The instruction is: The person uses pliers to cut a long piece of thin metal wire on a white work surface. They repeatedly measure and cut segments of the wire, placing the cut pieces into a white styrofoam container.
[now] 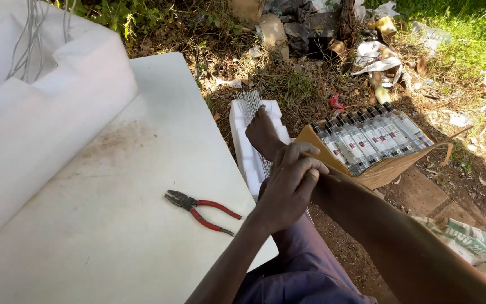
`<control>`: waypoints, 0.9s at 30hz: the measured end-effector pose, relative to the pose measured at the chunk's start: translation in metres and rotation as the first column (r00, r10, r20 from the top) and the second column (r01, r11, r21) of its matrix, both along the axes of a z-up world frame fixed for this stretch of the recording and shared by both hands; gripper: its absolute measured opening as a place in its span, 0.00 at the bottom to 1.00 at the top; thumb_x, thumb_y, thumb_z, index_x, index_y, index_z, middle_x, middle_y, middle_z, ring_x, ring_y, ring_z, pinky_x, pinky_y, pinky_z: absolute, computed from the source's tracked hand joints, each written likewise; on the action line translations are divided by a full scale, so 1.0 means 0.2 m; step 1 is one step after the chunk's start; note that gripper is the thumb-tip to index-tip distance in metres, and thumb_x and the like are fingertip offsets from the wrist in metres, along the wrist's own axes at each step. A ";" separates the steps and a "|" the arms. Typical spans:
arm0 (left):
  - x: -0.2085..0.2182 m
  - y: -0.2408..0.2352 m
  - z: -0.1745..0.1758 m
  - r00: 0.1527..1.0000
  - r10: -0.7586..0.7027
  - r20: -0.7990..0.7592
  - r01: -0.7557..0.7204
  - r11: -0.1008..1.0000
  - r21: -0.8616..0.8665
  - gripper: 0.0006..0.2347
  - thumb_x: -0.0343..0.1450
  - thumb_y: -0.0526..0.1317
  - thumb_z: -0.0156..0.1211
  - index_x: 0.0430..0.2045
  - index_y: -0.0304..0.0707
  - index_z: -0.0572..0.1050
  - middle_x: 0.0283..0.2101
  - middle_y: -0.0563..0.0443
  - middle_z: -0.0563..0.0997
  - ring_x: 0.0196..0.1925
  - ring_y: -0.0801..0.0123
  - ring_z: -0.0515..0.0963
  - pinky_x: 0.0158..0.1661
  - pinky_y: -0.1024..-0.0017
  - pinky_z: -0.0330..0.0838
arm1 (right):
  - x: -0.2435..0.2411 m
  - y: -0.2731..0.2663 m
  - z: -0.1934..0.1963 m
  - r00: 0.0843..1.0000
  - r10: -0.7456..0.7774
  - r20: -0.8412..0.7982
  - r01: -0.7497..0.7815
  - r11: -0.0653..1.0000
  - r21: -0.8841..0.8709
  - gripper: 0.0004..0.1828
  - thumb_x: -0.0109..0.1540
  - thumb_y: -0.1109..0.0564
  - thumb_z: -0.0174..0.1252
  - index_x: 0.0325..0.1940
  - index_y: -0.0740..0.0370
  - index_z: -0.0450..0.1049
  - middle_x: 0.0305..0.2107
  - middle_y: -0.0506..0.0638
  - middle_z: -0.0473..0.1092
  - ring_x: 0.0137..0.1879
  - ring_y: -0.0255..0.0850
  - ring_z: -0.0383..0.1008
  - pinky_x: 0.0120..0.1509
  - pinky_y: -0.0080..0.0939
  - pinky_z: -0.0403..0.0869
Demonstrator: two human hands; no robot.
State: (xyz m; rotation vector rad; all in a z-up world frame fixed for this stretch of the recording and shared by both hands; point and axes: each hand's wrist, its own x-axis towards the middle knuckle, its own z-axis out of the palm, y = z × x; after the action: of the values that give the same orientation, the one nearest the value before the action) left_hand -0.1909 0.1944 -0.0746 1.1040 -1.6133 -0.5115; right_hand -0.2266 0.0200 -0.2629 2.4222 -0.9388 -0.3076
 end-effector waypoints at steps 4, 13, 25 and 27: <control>-0.10 0.11 0.11 1.000 -0.008 -0.022 0.008 1.000 0.020 0.09 0.73 0.38 0.44 0.32 0.47 0.76 0.52 0.52 0.69 0.62 0.51 0.66 0.63 0.53 0.57 | 0.14 0.04 0.19 0.998 -0.012 -0.066 0.011 1.000 -0.006 0.12 0.63 0.52 0.52 0.50 0.48 0.74 0.40 0.46 0.76 0.48 0.44 0.73 0.60 0.52 0.63; -0.05 0.16 0.15 0.992 0.077 0.096 -0.074 0.997 -0.036 0.07 0.73 0.34 0.42 0.30 0.34 0.70 0.48 0.48 0.66 0.57 0.54 0.63 0.61 0.53 0.56 | 0.33 -0.03 0.32 0.983 0.039 -0.177 -0.052 0.996 -0.068 0.10 0.64 0.51 0.52 0.46 0.46 0.76 0.40 0.45 0.76 0.51 0.43 0.73 0.62 0.50 0.62; -0.01 0.14 0.03 0.985 0.163 0.051 -0.167 0.982 0.089 0.10 0.73 0.41 0.42 0.30 0.37 0.71 0.50 0.46 0.68 0.61 0.52 0.63 0.59 0.50 0.55 | 0.58 -0.21 0.47 0.957 0.124 -0.263 -0.181 0.963 -0.202 0.10 0.66 0.48 0.51 0.42 0.44 0.79 0.41 0.43 0.77 0.53 0.41 0.72 0.64 0.48 0.60; -0.05 0.16 -0.04 0.989 0.098 -0.109 -0.094 0.995 0.046 0.05 0.76 0.47 0.52 0.35 0.53 0.73 0.55 0.62 0.73 0.67 0.62 0.72 0.68 0.61 0.58 | 0.62 -0.28 0.38 0.972 0.099 -0.213 -0.142 0.970 -0.197 0.08 0.64 0.50 0.52 0.40 0.42 0.78 0.39 0.40 0.77 0.56 0.40 0.72 0.67 0.48 0.60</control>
State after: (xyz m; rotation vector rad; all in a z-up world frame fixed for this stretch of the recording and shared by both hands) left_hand -0.2015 0.2263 -0.0827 1.1576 -1.4513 -0.5351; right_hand -0.1018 -0.0361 -0.1876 2.1946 -0.6937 -0.3802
